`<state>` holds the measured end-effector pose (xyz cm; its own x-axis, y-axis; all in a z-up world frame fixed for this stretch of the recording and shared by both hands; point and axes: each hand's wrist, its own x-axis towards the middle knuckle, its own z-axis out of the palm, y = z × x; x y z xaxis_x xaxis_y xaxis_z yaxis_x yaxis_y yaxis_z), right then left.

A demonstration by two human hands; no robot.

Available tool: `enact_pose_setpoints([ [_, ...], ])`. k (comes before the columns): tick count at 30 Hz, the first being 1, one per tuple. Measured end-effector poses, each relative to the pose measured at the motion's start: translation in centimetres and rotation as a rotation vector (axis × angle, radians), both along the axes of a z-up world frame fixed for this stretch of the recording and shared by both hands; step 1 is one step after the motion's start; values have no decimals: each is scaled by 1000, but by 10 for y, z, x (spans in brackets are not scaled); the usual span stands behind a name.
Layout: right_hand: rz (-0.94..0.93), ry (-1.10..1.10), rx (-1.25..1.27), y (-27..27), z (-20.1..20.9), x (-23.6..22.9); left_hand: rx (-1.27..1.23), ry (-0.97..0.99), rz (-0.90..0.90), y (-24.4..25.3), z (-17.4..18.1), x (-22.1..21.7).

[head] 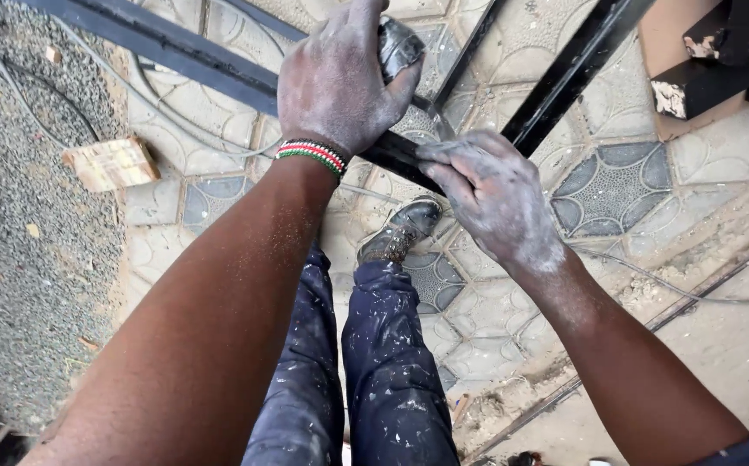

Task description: Painting a black metal frame using a small brush and paint in a workshop setting.

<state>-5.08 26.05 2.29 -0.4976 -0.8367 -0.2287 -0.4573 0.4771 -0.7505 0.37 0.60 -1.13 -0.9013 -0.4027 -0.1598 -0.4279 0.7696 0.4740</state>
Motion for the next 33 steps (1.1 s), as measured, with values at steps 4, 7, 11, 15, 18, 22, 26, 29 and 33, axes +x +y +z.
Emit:
enact_pose_setpoints([
  [4,46,117,-58,-16,-25,6,-22,-12,19,0,5,0],
  [7,42,11,-115,-27,-16,5,32,-10,30,-2,7,-3],
  [11,179,252,-138,-30,-20,6,-11,-17,16,0,5,1],
  [15,198,396,-147,-44,-27,10,24,-18,43,-1,6,-1],
  [18,178,307,-202,-49,-18,10,0,16,54,1,1,3],
  [22,347,365,-157,-36,-17,10,12,1,60,2,4,2],
  [26,392,400,-95,-22,-14,11,-20,-18,43,1,6,0],
  [29,-528,-1332,-445,15,-35,35,-32,-45,19,2,4,2],
  [33,-310,-958,-237,37,-22,33,-29,-98,24,3,5,2],
])
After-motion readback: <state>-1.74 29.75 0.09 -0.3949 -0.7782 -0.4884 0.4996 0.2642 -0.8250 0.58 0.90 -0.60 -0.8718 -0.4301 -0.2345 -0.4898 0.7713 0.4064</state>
